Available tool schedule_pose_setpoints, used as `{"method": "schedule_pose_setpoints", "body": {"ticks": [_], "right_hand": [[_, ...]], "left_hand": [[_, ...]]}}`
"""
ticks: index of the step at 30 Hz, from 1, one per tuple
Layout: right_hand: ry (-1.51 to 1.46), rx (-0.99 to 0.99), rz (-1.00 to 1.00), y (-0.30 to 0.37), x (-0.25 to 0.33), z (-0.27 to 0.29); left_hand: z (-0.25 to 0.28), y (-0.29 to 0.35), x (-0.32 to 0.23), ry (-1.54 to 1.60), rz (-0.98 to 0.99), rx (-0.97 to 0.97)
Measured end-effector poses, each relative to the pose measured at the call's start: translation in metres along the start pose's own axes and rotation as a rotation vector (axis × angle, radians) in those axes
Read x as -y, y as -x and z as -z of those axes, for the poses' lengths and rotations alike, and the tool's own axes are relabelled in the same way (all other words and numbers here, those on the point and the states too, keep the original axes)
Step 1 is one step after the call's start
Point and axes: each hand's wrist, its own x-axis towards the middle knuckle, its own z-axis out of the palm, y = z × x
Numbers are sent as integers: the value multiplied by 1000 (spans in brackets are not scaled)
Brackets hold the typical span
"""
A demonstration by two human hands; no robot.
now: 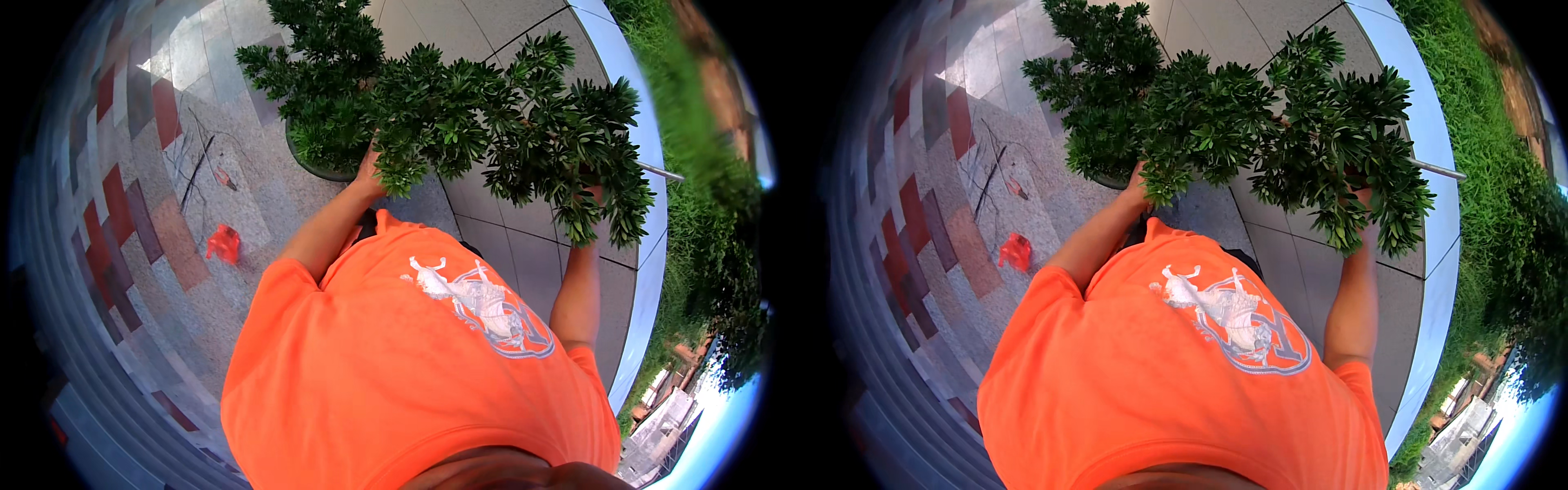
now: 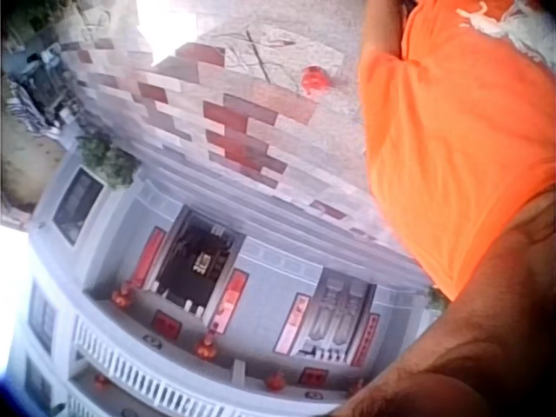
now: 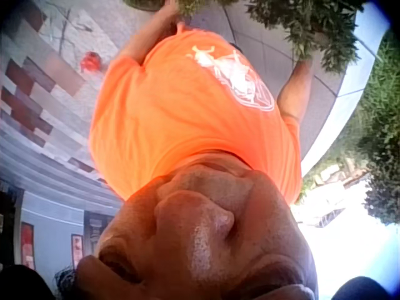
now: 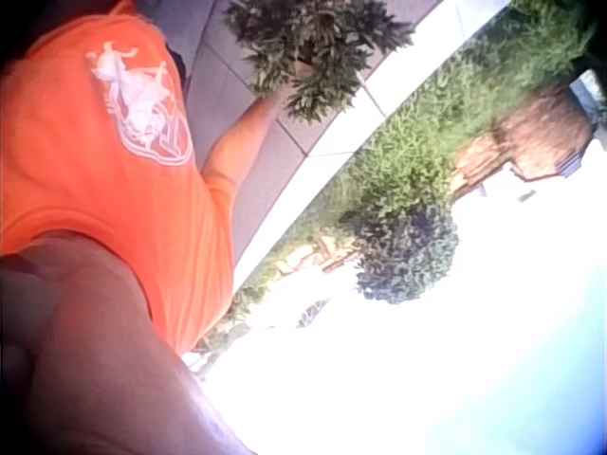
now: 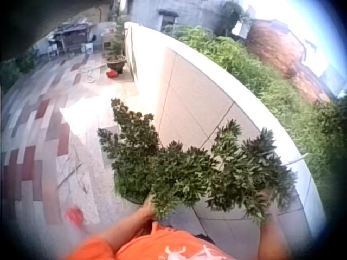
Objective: The person trims a potted plant by hand, removing small branches and leaves. They repeatedly reach into the foliage, pull off pieces, and drop them onto the tiled floor. The person also picks up and handles thin sticks or wires from the ground.
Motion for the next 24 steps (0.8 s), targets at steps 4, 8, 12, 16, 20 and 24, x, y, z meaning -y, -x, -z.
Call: {"method": "schedule_pose_setpoints", "body": {"ticks": [4,8,12,16,20,24], "right_hand": [[-2,2,-2,-1,4,-1],[-3,-1,-7,1,6,-1],[2,-16,-22,6,4,1],[1,-18,-35,8,4,0],[-1,-16,-39,11,5,-3],[2,-30,-46,12,6,-3]], "left_hand": [[-16,-16,10,91,221,-247],[-25,-25,9,-522,199,-232],[3,-26,7,-408,240,-380],[17,-36,30,-355,124,-430],[-2,-45,64,69,72,-506],[-1,-53,65,173,71,-376]]}}
